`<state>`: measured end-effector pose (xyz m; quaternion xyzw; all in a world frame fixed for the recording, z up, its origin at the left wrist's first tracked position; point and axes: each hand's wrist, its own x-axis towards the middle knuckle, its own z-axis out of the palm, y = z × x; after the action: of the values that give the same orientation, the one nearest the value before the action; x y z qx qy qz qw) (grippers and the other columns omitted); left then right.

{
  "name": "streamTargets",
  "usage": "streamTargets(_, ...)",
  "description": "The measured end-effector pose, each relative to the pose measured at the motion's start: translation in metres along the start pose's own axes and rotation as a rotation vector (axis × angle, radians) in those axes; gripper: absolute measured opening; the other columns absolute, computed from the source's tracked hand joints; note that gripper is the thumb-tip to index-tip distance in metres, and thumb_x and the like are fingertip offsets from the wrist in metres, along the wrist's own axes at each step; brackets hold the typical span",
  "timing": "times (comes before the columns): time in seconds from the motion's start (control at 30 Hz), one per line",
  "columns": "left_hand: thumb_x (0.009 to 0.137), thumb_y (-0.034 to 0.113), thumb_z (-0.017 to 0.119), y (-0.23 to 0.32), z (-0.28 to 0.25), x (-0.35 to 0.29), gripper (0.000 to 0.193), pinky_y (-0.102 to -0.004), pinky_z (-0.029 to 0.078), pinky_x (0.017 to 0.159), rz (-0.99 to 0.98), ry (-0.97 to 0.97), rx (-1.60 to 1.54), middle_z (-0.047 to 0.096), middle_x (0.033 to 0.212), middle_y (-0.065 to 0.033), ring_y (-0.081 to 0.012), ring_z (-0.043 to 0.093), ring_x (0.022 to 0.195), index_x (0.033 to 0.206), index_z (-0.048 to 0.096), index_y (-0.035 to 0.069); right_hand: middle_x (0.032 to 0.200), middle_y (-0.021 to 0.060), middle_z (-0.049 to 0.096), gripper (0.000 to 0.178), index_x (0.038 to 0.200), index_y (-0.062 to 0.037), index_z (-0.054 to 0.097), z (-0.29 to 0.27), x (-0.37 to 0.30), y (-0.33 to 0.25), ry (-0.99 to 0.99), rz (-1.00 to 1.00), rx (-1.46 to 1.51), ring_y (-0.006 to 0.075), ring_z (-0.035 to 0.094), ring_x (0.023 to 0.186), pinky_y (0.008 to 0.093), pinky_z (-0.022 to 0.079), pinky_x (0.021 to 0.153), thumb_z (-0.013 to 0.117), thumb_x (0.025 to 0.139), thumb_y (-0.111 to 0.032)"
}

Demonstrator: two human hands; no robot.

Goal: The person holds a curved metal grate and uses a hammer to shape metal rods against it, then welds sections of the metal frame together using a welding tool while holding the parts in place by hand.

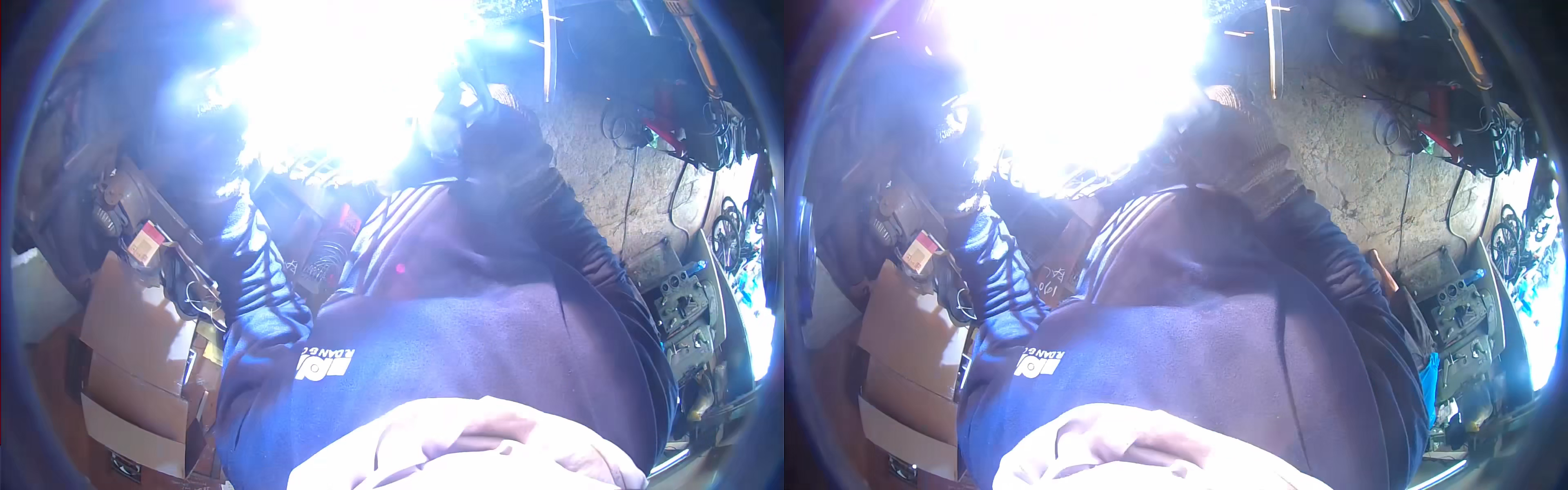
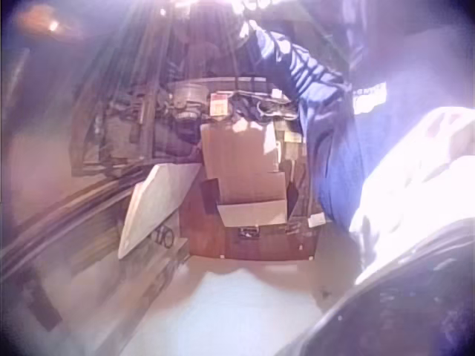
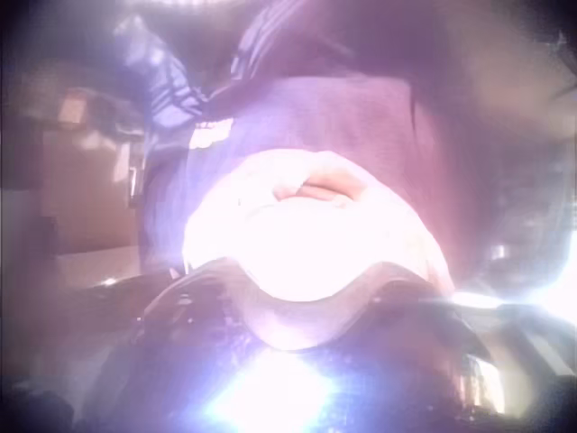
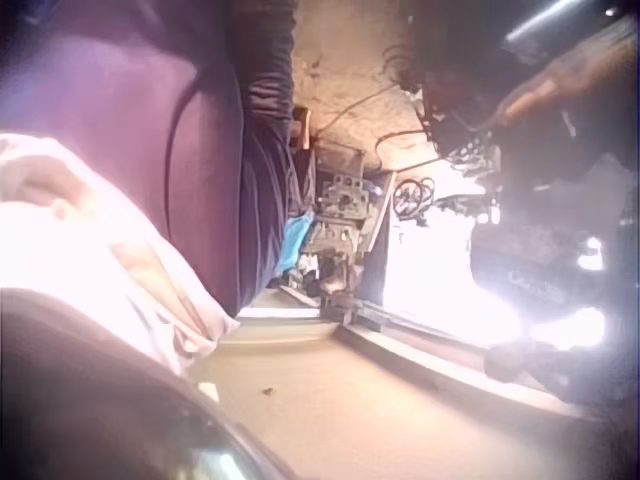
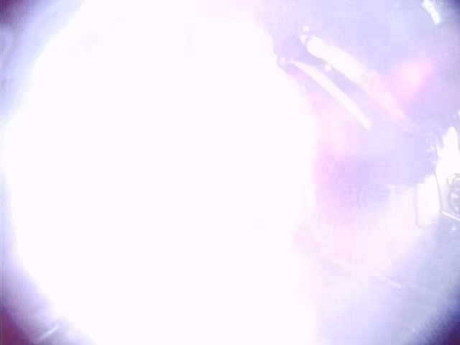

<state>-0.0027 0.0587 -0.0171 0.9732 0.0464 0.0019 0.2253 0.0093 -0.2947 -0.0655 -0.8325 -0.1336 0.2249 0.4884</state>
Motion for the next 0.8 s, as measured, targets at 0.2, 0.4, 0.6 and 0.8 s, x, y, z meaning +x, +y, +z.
streamTargets(0.2, 0.092, 0.033, 0.068, 0.009, -0.002, 0.005, 0.036, -0.0338, 0.051, 0.08, -0.092, -0.04, -0.156, 0.07, 0.094, -0.0116, -0.0195, 0.067, 0.09, 0.111, 0.066, 0.002, 0.105, 0.0067, 0.066, 0.034, 0.121, -0.0044, 0.056, -0.003, -0.003, -0.003, 0.041, 0.0, 0.047, 0.0184, 0.066, 0.1, 0.0315, 0.054, 0.082, 0.067, 0.09, -0.012)
streamTargets(0.4, 0.093, 0.031, 0.067, -0.001, -0.002, -0.001, 0.035, -0.0339, 0.051, 0.082, -0.091, -0.047, -0.216, 0.07, 0.097, -0.012, -0.0203, 0.067, 0.093, 0.111, 0.066, 0.002, 0.107, 0.0075, 0.066, 0.036, 0.122, -0.0037, 0.054, 0.001, -0.002, 0.003, 0.045, 0.049, 0.486, 0.0194, 0.066, 0.1, 0.0325, 0.055, 0.082, 0.067, 0.09, -0.01)
streamTargets(0.6, 0.094, 0.03, 0.066, -0.005, 0.007, 0.006, 0.034, -0.0339, 0.051, 0.083, -0.049, -0.064, -0.297, 0.07, 0.1, -0.0125, -0.0211, 0.067, 0.096, 0.112, 0.066, 0.002, 0.111, 0.0091, 0.064, 0.037, 0.123, -0.003, 0.053, 0.009, -0.003, 0.012, 0.057, 0.044, 0.694, 0.022, 0.066, 0.1, 0.0354, 0.056, 0.086, 0.067, 0.091, -0.016)
streamTargets(0.8, 0.094, 0.028, 0.067, 0.012, 0.0, 0.001, 0.029, -0.0329, 0.05, 0.079, -0.146, -0.065, -0.318, 0.07, 0.097, -0.0105, -0.0198, 0.066, 0.089, 0.104, 0.066, 0.0, 0.109, 0.0098, 0.065, 0.043, 0.122, -0.0026, 0.054, 0.0, 0.001, 0.004, -0.057, -0.013, 0.103, 0.0249, 0.065, 0.102, 0.0344, 0.052, 0.085, 0.067, 0.091, -0.03)
